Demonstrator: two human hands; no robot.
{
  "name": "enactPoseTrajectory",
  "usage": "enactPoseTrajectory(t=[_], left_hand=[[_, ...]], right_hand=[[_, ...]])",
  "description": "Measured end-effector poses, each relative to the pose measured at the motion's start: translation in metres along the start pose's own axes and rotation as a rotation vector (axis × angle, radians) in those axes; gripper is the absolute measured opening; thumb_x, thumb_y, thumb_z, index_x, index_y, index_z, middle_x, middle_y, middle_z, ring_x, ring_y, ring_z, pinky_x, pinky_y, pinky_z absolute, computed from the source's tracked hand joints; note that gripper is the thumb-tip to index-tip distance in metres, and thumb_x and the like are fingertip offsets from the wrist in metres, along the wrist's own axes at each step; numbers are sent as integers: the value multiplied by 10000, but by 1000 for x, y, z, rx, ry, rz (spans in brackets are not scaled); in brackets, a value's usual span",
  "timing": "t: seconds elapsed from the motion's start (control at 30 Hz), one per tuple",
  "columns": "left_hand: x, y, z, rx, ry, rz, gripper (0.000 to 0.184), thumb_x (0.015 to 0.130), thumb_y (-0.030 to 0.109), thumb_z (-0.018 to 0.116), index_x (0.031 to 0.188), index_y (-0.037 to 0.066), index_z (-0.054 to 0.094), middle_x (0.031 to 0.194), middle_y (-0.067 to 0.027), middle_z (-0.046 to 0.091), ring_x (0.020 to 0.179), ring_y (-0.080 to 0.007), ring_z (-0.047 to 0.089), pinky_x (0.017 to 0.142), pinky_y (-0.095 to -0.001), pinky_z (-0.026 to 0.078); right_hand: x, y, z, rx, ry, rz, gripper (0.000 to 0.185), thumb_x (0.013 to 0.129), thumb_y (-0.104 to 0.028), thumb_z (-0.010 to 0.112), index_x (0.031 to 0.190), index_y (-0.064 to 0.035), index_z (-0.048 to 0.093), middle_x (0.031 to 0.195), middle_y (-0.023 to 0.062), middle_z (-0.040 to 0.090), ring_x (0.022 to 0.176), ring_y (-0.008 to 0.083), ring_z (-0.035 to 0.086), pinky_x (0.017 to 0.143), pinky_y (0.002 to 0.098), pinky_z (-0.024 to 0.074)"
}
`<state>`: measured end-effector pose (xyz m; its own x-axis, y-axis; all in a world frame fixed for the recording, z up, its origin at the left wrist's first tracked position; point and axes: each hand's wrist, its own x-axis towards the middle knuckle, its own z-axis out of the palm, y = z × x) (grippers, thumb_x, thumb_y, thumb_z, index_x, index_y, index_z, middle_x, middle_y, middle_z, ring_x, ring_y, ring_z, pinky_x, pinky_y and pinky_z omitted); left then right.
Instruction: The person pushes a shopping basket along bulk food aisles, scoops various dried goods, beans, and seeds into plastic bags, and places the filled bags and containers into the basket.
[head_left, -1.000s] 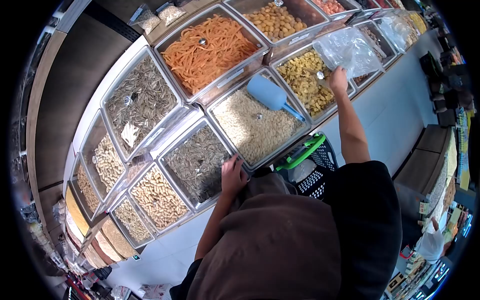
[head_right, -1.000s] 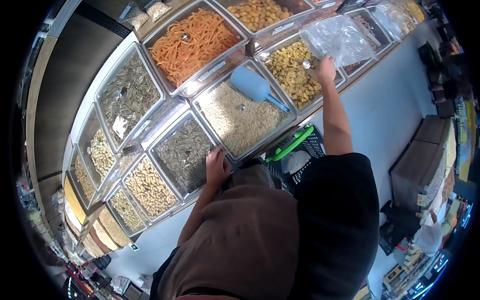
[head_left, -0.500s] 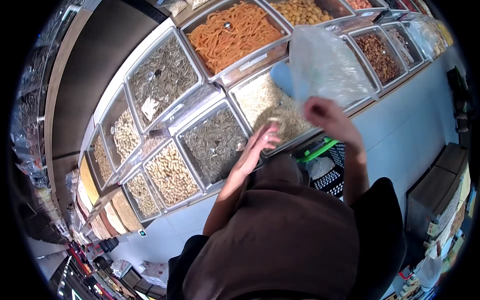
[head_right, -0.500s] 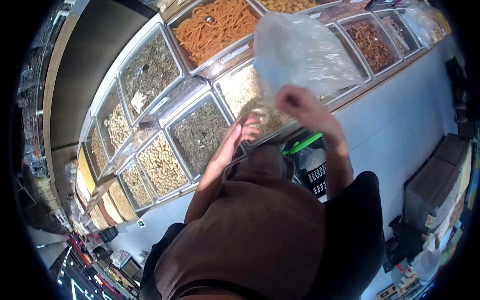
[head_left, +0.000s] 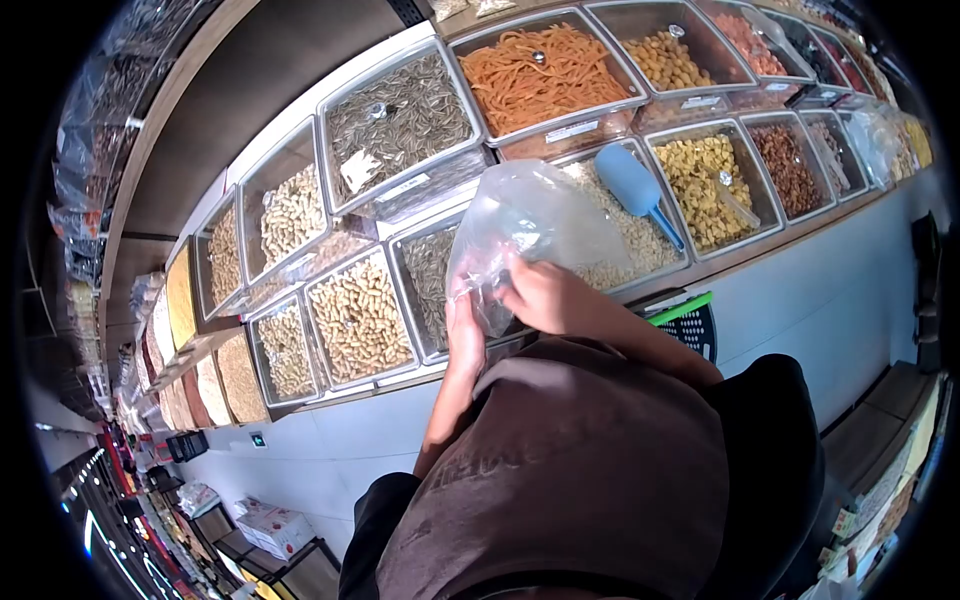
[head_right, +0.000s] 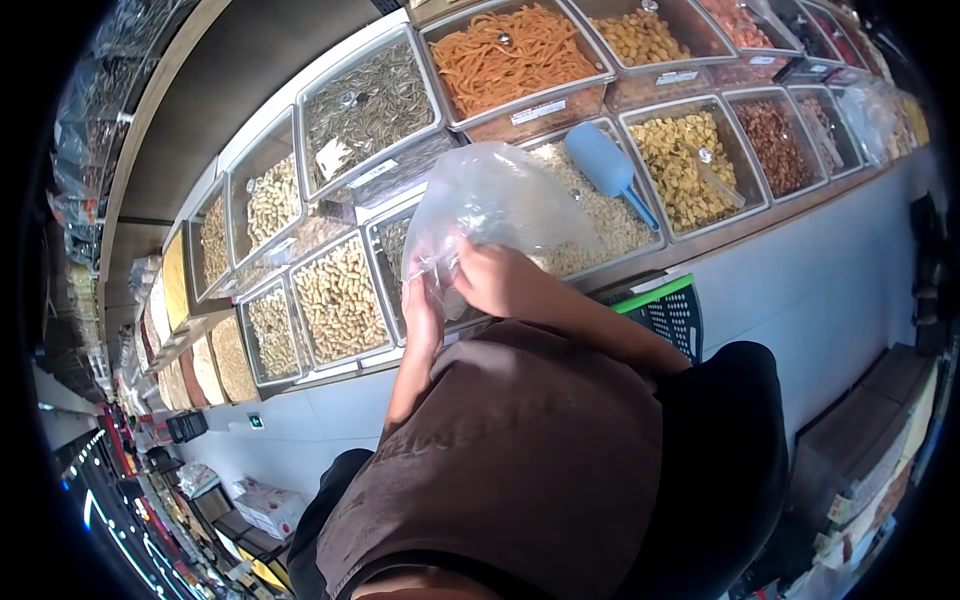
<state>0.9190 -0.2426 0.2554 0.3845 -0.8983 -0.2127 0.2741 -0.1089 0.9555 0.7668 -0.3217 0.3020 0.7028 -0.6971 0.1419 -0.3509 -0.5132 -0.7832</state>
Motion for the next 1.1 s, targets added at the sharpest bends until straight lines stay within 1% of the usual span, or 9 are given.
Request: enactPoseTrajectory(t=[0.13, 0.23, 0.3, 0.33, 0.43, 0.5, 0.6, 0.73, 1.1], left_hand=[[-19, 21, -4, -169, 121, 202, 519, 1041, 340, 360, 1472, 51, 346, 1425, -105, 456, 1233, -275, 506, 955, -460, 496], [-35, 64, -12, -300, 462, 136, 559, 1013, 396, 401, 1476, 85, 362, 1406, -96, 476, 1201, -223, 521, 943, -369, 481], [-43, 72, -32, -172, 384, 473, 553, 1007, 352, 373, 1471, 50, 367, 1433, -118, 454, 1254, -240, 488, 1073, -439, 378], [-56, 76, -41, -268, 455, 377, 570, 998, 366, 375, 1461, 34, 370, 1463, -123, 431, 1307, -256, 452, 1095, -436, 359], [-71, 100, -27, -50, 77, 742, 540, 979, 296, 425, 1408, -32, 420, 1386, -182, 502, 1245, -280, 527, 1026, -430, 432], [-76, 103, -19, 309, 166, 493, 444, 955, 173, 453, 1317, -76, 510, 1318, -202, 545, 1204, -288, 558, 1014, -400, 434], [-35, 84, -16, 790, -105, 488, 364, 945, 87, 440, 1259, -66, 544, 1259, -248, 560, 1127, -380, 583, 987, -382, 434], [-18, 23, -42, 861, 14, 198, 336, 924, 81, 484, 1225, -39, 570, 1222, -279, 576, 1124, -469, 544, 965, -449, 439], [-8, -77, -185, 1172, 473, 220, 421, 923, 113, 451, 1304, -46, 530, 1400, -321, 446, 1308, -465, 423, 1110, -459, 348]], right_hand=[[1, 12, -7, -7, 40, 227, 679, 923, -240, 596, 1455, 42, 280, 857, 218, 657, 794, 374, 652, 739, 435, 510], [0, 11, -13, 81, 35, 235, 673, 896, -279, 615, 1434, 11, 334, 917, 250, 659, 881, 418, 653, 798, 476, 515], [1, 4, -15, 78, -217, 273, 626, 905, -302, 610, 1395, 19, 389, 1018, 257, 652, 973, 408, 641, 853, 470, 505], [0, 2, -11, 76, -223, 275, 626, 905, -302, 610, 1395, 19, 389, 1018, 257, 652, 973, 408, 641, 853, 470, 505], [-9, 9, 26, 137, -390, 158, 602, 902, -344, 620, 1329, 46, 455, 1135, 278, 617, 1053, 414, 614, 902, 460, 491], [-18, 32, 72, 101, -389, -185, 573, 911, -366, 618, 1267, 67, 500, 1245, 284, 569, 1130, 406, 583, 956, 445, 469], [-14, 0, 70, 22, -563, -137, 596, 952, -383, 574, 1349, 38, 428, 1224, 255, 581, 1138, 384, 575, 997, 414, 443], [-22, 16, 68, -4, -405, -239, 681, 952, -397, 544, 1391, 94, 370, 1188, 261, 613, 1119, 399, 596, 954, 408, 479], [-15, 87, 109, -89, -601, 111, 543, 912, -343, 591, 1257, 48, 442, 1009, 315, 632, 996, 432, 622, 858, 495, 489]])
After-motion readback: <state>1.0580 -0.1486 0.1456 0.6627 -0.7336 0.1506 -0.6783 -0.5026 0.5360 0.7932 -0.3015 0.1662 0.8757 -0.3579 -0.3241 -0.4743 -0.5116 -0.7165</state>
